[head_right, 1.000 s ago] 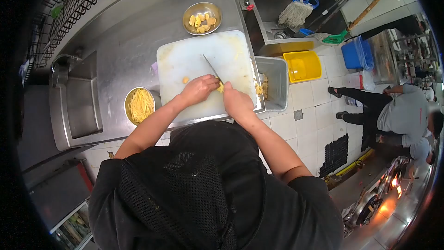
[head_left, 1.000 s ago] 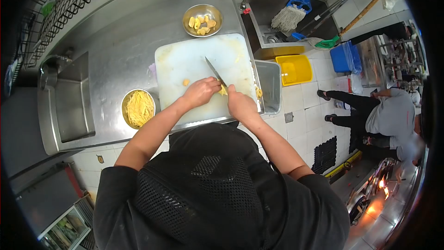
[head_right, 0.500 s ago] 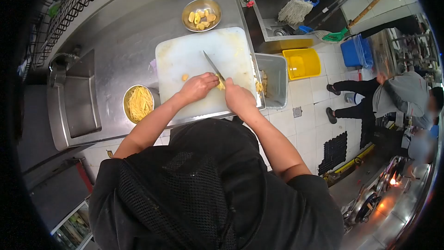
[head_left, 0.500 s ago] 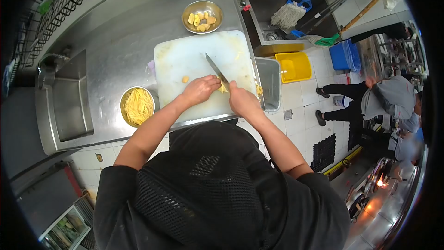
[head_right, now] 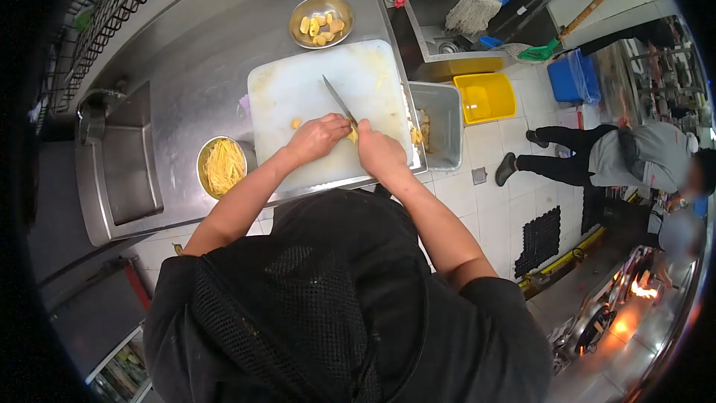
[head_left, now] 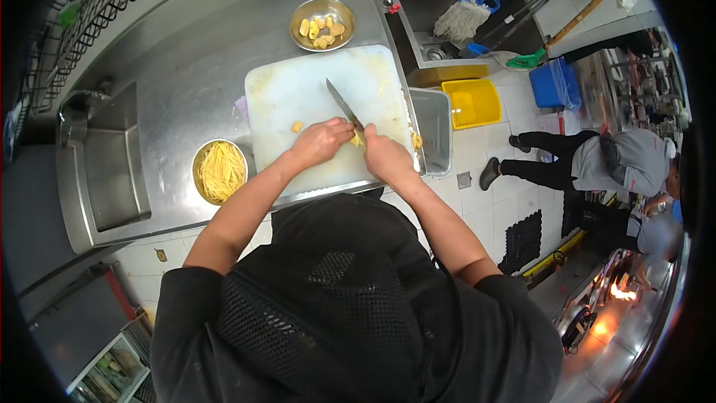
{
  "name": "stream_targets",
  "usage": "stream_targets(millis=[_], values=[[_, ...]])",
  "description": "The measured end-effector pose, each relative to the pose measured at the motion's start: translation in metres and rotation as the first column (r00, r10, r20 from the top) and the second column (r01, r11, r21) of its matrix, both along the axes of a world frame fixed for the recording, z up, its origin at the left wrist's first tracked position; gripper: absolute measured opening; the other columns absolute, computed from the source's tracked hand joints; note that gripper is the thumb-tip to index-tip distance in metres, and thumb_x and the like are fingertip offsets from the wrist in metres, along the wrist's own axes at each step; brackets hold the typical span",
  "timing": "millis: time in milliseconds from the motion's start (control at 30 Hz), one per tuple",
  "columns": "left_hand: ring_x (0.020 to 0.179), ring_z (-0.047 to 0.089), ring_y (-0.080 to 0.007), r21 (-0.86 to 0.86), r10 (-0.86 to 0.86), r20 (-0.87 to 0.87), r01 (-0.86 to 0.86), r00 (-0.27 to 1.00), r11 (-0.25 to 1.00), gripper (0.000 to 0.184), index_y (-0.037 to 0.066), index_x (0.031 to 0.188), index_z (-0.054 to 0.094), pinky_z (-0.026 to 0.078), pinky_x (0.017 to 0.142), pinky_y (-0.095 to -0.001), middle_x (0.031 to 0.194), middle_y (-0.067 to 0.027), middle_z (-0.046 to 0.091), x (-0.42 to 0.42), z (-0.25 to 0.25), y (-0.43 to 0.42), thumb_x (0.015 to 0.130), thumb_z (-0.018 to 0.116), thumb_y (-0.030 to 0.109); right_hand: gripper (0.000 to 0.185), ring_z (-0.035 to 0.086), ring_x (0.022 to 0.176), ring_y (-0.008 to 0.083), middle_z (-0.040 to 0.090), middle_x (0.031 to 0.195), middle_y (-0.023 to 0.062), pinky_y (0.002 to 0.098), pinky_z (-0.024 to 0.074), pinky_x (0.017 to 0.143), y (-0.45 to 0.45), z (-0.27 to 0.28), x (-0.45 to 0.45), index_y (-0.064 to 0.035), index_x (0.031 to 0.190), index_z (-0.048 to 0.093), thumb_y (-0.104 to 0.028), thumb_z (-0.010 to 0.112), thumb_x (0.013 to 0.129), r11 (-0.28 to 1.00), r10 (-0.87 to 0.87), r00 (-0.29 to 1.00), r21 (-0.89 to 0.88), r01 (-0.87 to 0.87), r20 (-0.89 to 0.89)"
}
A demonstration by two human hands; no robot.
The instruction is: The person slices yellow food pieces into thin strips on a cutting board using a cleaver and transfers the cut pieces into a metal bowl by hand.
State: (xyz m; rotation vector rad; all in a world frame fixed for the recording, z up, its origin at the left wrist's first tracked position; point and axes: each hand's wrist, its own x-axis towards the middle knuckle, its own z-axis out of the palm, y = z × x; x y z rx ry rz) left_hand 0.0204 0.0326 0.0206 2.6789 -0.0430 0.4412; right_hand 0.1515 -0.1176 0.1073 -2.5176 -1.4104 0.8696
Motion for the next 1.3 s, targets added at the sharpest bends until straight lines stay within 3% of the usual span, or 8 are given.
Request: stream_targets(millis=[100,167,400,867,967,1033,1133,1300], values=[[0.109,0.064,-0.0211,-0.018,0.004,0.013,-0.003,1.0,1.0,0.025,0.004,0.106,0.074,0.057,0.087,-0.0341,0.114,-0.004,0.072,0.003,0.001,0.004,0.083,0.064,0.004,0.019,0.071,0.093,0.0456,0.071,0.096,0.0289,0.0553,0.0545,0.08,-0.001,0.015,-0.002,-0.0002,0.113,0.048,-0.007,0.042,0.096,0.994,-0.003,1.0,-0.111,0.0,-0.027],[0.109,0.065,-0.0227,-0.045,-0.004,-0.003,0.004,1.0,0.999,0.026,0.005,0.108,0.074,0.058,0.086,-0.0358,0.116,-0.0059,0.072,0.004,0.002,0.004,0.083,0.067,0.004,0.019,0.071,0.093,0.0458,0.071,0.095,0.029,0.0553,0.0543,0.081,0.002,-0.009,-0.003,0.0,0.113,0.048,-0.007,0.042,0.096,0.998,-0.024,1.0,-0.065,0.023,-0.006],[0.109,0.066,-0.0233,-0.073,-0.004,0.003,0.004,1.0,0.997,0.021,0.004,0.104,0.075,0.058,0.085,-0.0362,0.113,-0.0058,0.073,0.003,0.005,0.004,0.085,0.067,0.005,0.022,0.069,0.087,0.0499,0.07,0.089,0.0321,0.0593,0.0525,0.078,-0.005,0.002,-0.003,0.0018,0.114,0.047,-0.006,0.044,0.093,0.999,-0.011,1.0,-0.042,0.009,-0.027],[0.108,0.064,-0.0201,-0.014,0.004,0.009,-0.004,1.0,1.0,0.024,0.004,0.102,0.075,0.057,0.086,-0.0325,0.111,-0.0025,0.073,0.007,0.005,0.008,0.081,0.064,0.004,0.022,0.069,0.095,0.0481,0.07,0.098,0.031,0.0577,0.0531,0.082,-0.001,0.005,0.003,0.0017,0.116,0.047,-0.006,0.042,0.096,0.999,0.004,0.999,-0.051,-0.007,-0.053],[0.107,0.065,-0.0211,-0.037,0.005,0.021,-0.004,1.0,0.999,0.021,0.004,0.101,0.075,0.057,0.086,-0.0329,0.111,-0.0039,0.073,0.002,-0.002,0.004,0.081,0.065,0.004,0.025,0.069,0.095,0.0477,0.071,0.098,0.0301,0.0571,0.0532,0.083,0.004,-0.018,-0.003,0.0024,0.118,0.046,-0.007,0.042,0.096,1.0,-0.015,0.999,-0.01,0.015,-0.03],[0.105,0.065,-0.0227,-0.116,0.033,0.094,-0.022,0.995,0.993,0.019,0.004,0.099,0.074,0.057,0.085,-0.0339,0.111,-0.005,0.072,0.002,-0.002,0.003,0.082,0.067,0.004,0.025,0.07,0.094,0.0476,0.071,0.097,0.0295,0.0564,0.0537,0.082,0.009,-0.004,-0.003,0.003,0.118,0.046,-0.005,0.043,0.095,0.999,-0.044,0.998,-0.02,0.043,-0.048],[0.107,0.065,-0.0251,-0.139,0.062,0.055,-0.054,0.997,0.989,0.019,0.002,0.098,0.075,0.057,0.087,-0.0351,0.109,-0.0069,0.073,0.001,-0.002,0.002,0.08,0.071,0.001,0.026,0.07,0.094,0.0474,0.071,0.096,0.0293,0.0559,0.0542,0.081,0.011,0.014,0.008,0.0031,0.119,0.047,-0.004,0.045,0.094,0.996,0.023,0.999,-0.081,-0.026,-0.036],[0.106,0.065,-0.0247,-0.088,0.018,0.058,-0.013,0.998,0.996,0.017,0.002,0.098,0.074,0.057,0.087,-0.0348,0.109,-0.0073,0.072,0.002,0.0,0.004,0.082,0.069,0.001,0.025,0.07,0.094,0.0469,0.071,0.095,0.0301,0.0556,0.0544,0.081,-0.01,0.028,-0.005,0.003,0.117,0.047,-0.004,0.048,0.093,0.985,0.042,0.999,-0.166,-0.047,-0.03]])
